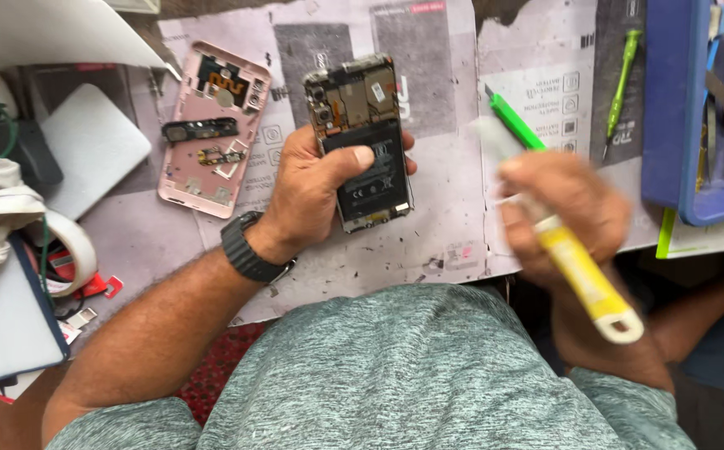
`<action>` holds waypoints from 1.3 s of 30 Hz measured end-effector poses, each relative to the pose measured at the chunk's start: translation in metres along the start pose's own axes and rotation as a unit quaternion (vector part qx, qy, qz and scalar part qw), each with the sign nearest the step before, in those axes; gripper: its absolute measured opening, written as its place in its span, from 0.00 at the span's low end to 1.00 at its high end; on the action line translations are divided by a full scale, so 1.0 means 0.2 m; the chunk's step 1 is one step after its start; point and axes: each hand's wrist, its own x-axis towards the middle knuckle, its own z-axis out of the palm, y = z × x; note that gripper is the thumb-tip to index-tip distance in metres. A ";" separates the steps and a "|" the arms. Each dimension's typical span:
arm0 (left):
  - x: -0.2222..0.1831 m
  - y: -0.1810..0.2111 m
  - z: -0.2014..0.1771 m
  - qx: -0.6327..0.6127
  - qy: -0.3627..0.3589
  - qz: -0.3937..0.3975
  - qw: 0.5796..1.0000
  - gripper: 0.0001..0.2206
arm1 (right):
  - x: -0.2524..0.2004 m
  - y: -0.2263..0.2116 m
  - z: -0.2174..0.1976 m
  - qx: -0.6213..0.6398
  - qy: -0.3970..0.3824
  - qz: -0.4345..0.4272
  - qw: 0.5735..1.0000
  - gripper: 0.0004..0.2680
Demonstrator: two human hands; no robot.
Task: The person is repairing a disassembled smartphone. They handle a small circuit board and then use a yellow-handled spudger and a green plastic tool to pry and adjust components around the battery and motherboard area. The person works on the device's internal assembly, manipulating connectors and parts with precision tools.
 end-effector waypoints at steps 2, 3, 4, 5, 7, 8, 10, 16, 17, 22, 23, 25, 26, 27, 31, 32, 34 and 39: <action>-0.01 0.02 0.00 0.003 0.001 -0.001 1.000 0.16 | 0.02 -0.03 0.06 0.045 -0.022 -0.017 0.999 0.12; -0.01 0.02 0.00 0.006 -0.001 -0.001 1.000 0.16 | 0.03 -0.04 0.07 0.061 -0.042 -0.023 0.997 0.12; -0.01 0.03 0.00 0.007 -0.001 -0.003 1.000 0.16 | 0.04 -0.05 0.07 0.076 -0.062 -0.029 0.995 0.13; -0.01 0.03 0.00 0.002 -0.001 -0.003 1.000 0.16 | 0.06 -0.06 0.08 0.094 -0.070 -0.024 0.993 0.13; -0.01 0.02 0.00 -0.010 0.001 -0.006 1.000 0.16 | 0.09 -0.08 0.10 0.133 -0.086 -0.011 0.987 0.14; -0.01 0.01 -0.01 -0.017 0.005 -0.009 1.000 0.16 | 0.09 -0.09 0.10 0.109 -0.098 -0.016 0.989 0.14; 0.00 0.01 -0.01 -0.029 0.012 -0.012 0.999 0.16 | 0.10 -0.11 0.09 0.059 -0.121 -0.029 0.990 0.15; -0.01 0.00 -0.01 0.043 0.017 -0.004 0.999 0.16 | 0.12 -0.11 0.13 0.054 -0.119 -0.012 0.991 0.15; -0.01 -0.01 -0.01 0.047 0.017 -0.002 0.999 0.15 | 0.12 -0.10 0.14 0.053 -0.108 -0.012 0.993 0.14; 0.00 -0.02 -0.02 0.065 -0.003 0.023 0.998 0.15 | 0.12 -0.08 0.19 0.063 -0.068 0.023 0.995 0.12; 0.00 -0.03 -0.02 0.054 -0.003 0.021 0.998 0.15 | 0.11 -0.08 0.19 0.060 -0.067 0.033 0.995 0.12; 0.00 -0.02 -0.02 0.034 -0.003 0.018 0.999 0.15 | 0.10 -0.09 0.19 0.054 -0.062 0.052 0.995 0.11; 0.00 -0.02 -0.02 0.037 0.002 0.016 0.999 0.15 | 0.10 -0.09 0.19 0.055 -0.062 0.050 0.995 0.11; 0.00 -0.02 -0.02 0.039 0.007 0.013 0.999 0.15 | 0.10 -0.09 0.18 0.056 -0.062 0.048 0.995 0.11; 0.00 0.00 -0.01 0.048 0.026 -0.005 0.999 0.16 | 0.08 -0.10 0.18 0.085 -0.065 0.061 0.992 0.12; 0.00 0.00 -0.01 0.046 0.024 -0.002 0.999 0.16 | 0.07 -0.10 0.17 0.086 -0.067 0.064 0.992 0.12; 0.00 0.00 -0.01 0.044 0.019 0.004 0.999 0.16 | 0.06 -0.11 0.17 0.089 -0.071 0.068 0.991 0.13; -0.01 0.00 -0.01 0.038 0.027 0.009 0.999 0.16 | 0.05 -0.10 0.17 0.074 -0.077 0.059 0.993 0.13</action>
